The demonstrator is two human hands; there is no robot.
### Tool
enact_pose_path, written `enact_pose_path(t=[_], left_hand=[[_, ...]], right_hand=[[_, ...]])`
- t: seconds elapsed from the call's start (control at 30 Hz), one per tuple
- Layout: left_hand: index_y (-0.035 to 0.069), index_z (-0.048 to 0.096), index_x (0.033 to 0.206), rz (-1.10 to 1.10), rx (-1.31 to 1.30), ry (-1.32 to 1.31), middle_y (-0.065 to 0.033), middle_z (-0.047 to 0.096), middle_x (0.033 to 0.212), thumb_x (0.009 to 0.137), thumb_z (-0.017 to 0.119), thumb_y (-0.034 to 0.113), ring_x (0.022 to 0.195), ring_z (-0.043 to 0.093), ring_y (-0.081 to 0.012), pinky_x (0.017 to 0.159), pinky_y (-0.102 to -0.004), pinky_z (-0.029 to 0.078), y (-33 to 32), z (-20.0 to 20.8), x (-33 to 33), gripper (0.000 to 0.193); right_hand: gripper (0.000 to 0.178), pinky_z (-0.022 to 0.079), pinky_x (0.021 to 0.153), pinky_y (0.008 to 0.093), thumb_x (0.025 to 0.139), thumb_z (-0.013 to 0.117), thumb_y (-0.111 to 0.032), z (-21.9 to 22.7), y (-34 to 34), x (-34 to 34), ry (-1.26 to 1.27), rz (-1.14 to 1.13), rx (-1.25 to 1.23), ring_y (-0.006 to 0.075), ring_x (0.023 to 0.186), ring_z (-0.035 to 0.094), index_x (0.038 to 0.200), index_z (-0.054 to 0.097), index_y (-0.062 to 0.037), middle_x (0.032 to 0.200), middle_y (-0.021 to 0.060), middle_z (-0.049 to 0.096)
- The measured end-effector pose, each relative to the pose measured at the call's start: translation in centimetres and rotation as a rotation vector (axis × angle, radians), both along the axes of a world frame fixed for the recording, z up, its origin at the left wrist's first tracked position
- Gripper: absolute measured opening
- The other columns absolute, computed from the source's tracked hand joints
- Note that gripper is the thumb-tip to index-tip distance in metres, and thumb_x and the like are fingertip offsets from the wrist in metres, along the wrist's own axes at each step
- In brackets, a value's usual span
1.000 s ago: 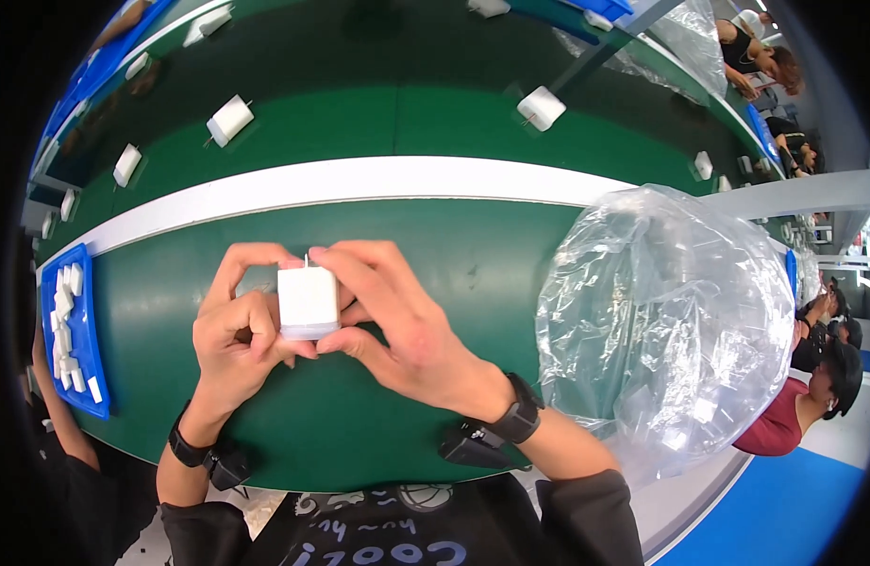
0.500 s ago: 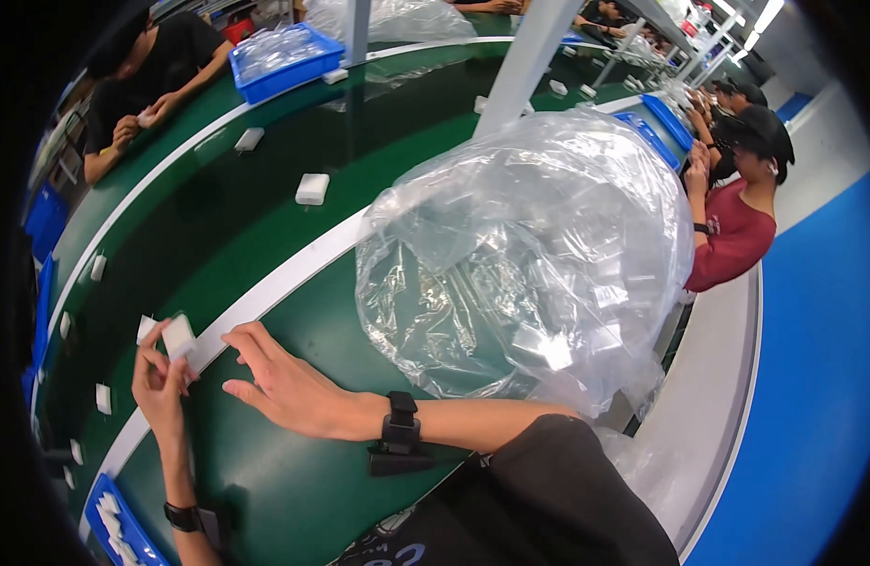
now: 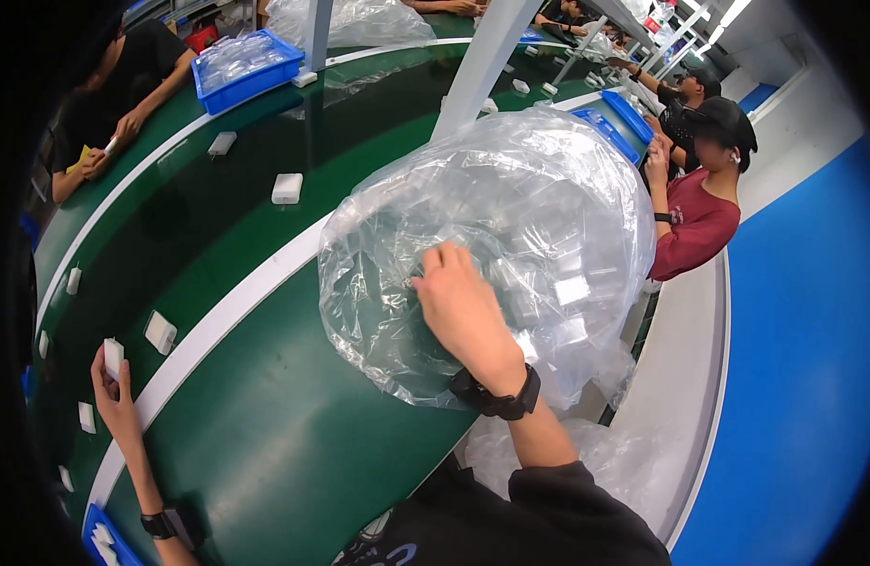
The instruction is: Assembling small white electronic or plastic components on an industrial production line.
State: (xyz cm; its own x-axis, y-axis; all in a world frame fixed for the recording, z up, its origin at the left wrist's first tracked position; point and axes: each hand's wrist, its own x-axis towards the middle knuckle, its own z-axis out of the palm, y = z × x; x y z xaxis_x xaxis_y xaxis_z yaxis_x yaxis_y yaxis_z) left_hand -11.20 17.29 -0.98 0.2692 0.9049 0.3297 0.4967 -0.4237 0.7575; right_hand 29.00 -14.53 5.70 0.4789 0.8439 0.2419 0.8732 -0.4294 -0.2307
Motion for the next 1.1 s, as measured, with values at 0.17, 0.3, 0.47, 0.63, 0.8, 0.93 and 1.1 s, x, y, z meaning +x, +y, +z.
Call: enact_pose_path(t=[0.17,0.3,0.47,0.63,0.8,0.93,1.1], left_hand=[[-0.002,0.048,0.138,-0.062,-0.084,-0.261,-0.0106,0.053,0.134,0.099,0.058,0.010,0.121,0.053,-0.0169,0.101,-0.0285,0.041,-4.0,-0.2,-0.7,0.042],[0.000,0.053,0.134,-0.043,-0.202,-0.193,-0.0104,0.057,0.129,0.092,0.061,0.004,0.118,0.055,-0.0194,0.103,-0.0325,0.040,-8.9,2.1,-0.6,0.043],[-0.001,0.056,0.128,-0.075,-0.208,-0.161,-0.0091,0.060,0.120,0.084,0.067,0.004,0.102,0.056,-0.0165,0.094,-0.0293,0.043,-13.3,3.1,0.4,0.046],[-0.001,0.058,0.123,-0.188,-0.273,-0.222,-0.0065,0.056,0.109,0.077,0.070,0.000,0.097,0.056,-0.0164,0.089,-0.0274,0.045,-16.3,4.7,1.7,0.048],[-0.001,0.058,0.125,-0.433,-0.426,-0.422,-0.0068,0.045,0.113,0.080,0.062,-0.015,0.100,0.055,-0.0167,0.074,-0.0249,0.053,-16.9,5.0,1.9,0.048],[-0.002,0.057,0.126,-0.493,-0.555,-0.557,-0.0079,0.046,0.115,0.086,0.063,-0.008,0.100,0.056,-0.0165,0.072,-0.0259,0.055,-17.8,5.9,2.3,0.041],[-0.001,0.052,0.132,-0.350,-0.619,-0.799,-0.0070,0.056,0.110,0.092,0.065,0.006,0.094,0.060,-0.0158,0.071,-0.0272,0.051,-18.3,5.2,1.4,0.043]], right_hand=[[0.025,0.052,0.086,0.0424,0.089,0.063,-0.012,0.5,0.1,1.6,-0.069,-0.116,0.121,0.0350,0.107,0.055,0.105,0.053,0.0044,0.108,0.0167,0.057],[0.028,0.052,0.086,0.0431,0.087,0.065,-0.010,-0.1,0.6,2.5,-0.116,-0.118,0.045,0.0344,0.110,0.054,0.109,0.053,0.0028,0.111,0.0154,0.057],[0.034,0.053,0.081,0.0455,0.084,0.067,-0.009,0.3,0.7,2.9,-0.067,-0.155,-0.037,0.0397,0.102,0.060,0.112,0.051,0.0021,0.111,0.0183,0.058],[0.035,0.051,0.079,0.0459,0.087,0.064,-0.010,1.8,1.0,-1.0,0.108,0.000,-0.144,0.0408,0.089,0.063,0.117,0.050,0.0009,0.109,0.0194,0.060],[0.031,0.050,0.081,0.0434,0.090,0.057,-0.009,3.8,3.8,-8.6,0.224,0.380,-0.106,0.0360,0.092,0.060,0.119,0.051,0.0001,0.105,0.0169,0.060],[0.031,0.045,0.088,0.0389,0.091,0.054,-0.008,4.1,7.2,-14.2,0.568,0.834,0.024,0.0297,0.098,0.051,0.122,0.053,0.0000,0.106,0.0139,0.056],[0.036,0.041,0.090,0.0328,0.095,0.054,-0.011,0.7,9.9,-17.0,0.786,0.935,0.162,0.0234,0.092,0.047,0.131,0.056,-0.0052,0.102,0.0079,0.053]])
